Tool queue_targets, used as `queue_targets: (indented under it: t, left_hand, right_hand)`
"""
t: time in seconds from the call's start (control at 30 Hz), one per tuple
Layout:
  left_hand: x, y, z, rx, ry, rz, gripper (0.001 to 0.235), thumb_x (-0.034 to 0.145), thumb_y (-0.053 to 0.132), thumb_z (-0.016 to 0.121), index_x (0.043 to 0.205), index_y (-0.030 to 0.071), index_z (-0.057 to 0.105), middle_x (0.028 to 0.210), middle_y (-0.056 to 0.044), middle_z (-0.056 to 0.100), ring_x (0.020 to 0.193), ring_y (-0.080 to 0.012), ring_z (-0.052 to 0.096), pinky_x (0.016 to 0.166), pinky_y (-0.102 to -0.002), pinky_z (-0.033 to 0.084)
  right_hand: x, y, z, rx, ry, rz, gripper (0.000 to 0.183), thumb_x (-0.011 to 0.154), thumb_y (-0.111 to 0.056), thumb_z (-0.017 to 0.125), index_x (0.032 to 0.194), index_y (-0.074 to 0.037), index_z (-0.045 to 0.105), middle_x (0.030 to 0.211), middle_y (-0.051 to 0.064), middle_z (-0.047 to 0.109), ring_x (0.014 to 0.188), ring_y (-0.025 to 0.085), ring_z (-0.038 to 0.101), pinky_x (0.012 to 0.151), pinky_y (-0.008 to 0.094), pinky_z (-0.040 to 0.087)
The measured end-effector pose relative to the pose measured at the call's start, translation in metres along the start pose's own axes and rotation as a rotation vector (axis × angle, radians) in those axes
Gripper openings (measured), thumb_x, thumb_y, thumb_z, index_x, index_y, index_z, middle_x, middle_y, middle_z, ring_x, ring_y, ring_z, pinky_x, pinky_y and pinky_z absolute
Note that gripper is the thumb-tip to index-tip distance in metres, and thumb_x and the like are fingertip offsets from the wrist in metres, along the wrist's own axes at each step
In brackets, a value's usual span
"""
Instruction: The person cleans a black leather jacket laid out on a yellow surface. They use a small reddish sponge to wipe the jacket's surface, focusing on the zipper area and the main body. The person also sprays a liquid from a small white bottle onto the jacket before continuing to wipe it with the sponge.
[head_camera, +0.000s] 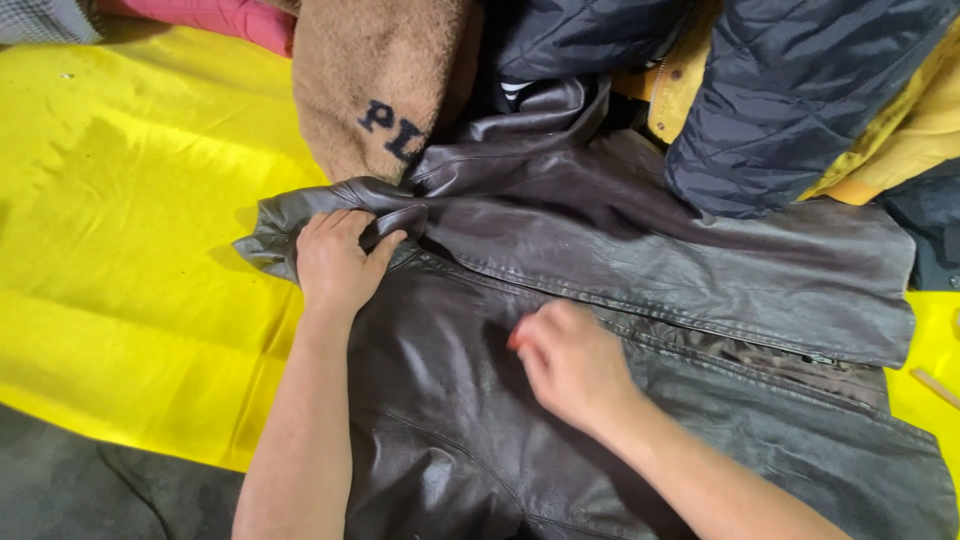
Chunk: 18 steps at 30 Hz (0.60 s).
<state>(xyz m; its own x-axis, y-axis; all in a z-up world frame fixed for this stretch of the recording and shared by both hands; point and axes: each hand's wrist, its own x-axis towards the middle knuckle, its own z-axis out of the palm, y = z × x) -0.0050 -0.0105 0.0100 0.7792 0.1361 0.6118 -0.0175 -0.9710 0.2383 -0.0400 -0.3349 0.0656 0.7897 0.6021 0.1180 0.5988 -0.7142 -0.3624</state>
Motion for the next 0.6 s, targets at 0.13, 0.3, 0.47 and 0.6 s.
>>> queue_targets:
  t: [0.13, 0.3, 0.47, 0.6]
  left_hand:
    - [0.000, 0.001, -0.001, 0.006, -0.017, -0.025, 0.046, 0.091, 0.052, 0.077, 0.097, 0.007, 0.078, 0.090, -0.009, 0.075, 0.084, -0.0316, 0.068, 0.081, -0.045, 0.052]
    - [0.000, 0.003, -0.002, -0.025, -0.036, -0.058, 0.044, 0.091, 0.050, 0.079, 0.099, 0.007, 0.078, 0.092, -0.008, 0.075, 0.086, -0.0307, 0.068, 0.082, -0.046, 0.052]
    - [-0.002, -0.002, 0.003, -0.053, 0.019, -0.017, 0.038, 0.085, 0.047, 0.084, 0.093, 0.011, 0.075, 0.084, -0.005, 0.070, 0.082, -0.0280, 0.066, 0.077, -0.040, 0.050]
    - [-0.001, -0.002, 0.004, -0.037, 0.018, -0.009, 0.042, 0.088, 0.049, 0.082, 0.094, 0.008, 0.076, 0.086, -0.007, 0.073, 0.082, -0.0315, 0.066, 0.079, -0.044, 0.051]
  right_hand:
    - [-0.043, -0.037, 0.010, 0.173, -0.087, -0.281, 0.013, 0.092, -0.017, 0.054, 0.091, -0.021, 0.066, 0.096, 0.004, 0.059, 0.083, 0.027, 0.062, 0.068, 0.044, 0.051]
    - [-0.025, -0.052, -0.016, 0.314, -0.272, -0.431, 0.012, 0.092, -0.024, 0.057, 0.090, -0.026, 0.068, 0.096, -0.002, 0.063, 0.076, 0.022, 0.068, 0.051, 0.042, 0.054]
    - [0.010, -0.008, 0.020, 0.139, -0.018, -0.285, 0.027, 0.092, -0.024, 0.062, 0.118, -0.022, 0.072, 0.099, 0.007, 0.066, 0.089, 0.032, 0.068, 0.071, 0.046, 0.056]
    - [-0.031, -0.022, 0.015, 0.265, -0.186, -0.402, 0.022, 0.095, -0.010, 0.050, 0.096, -0.019, 0.070, 0.094, 0.002, 0.063, 0.083, 0.023, 0.067, 0.074, 0.043, 0.055]
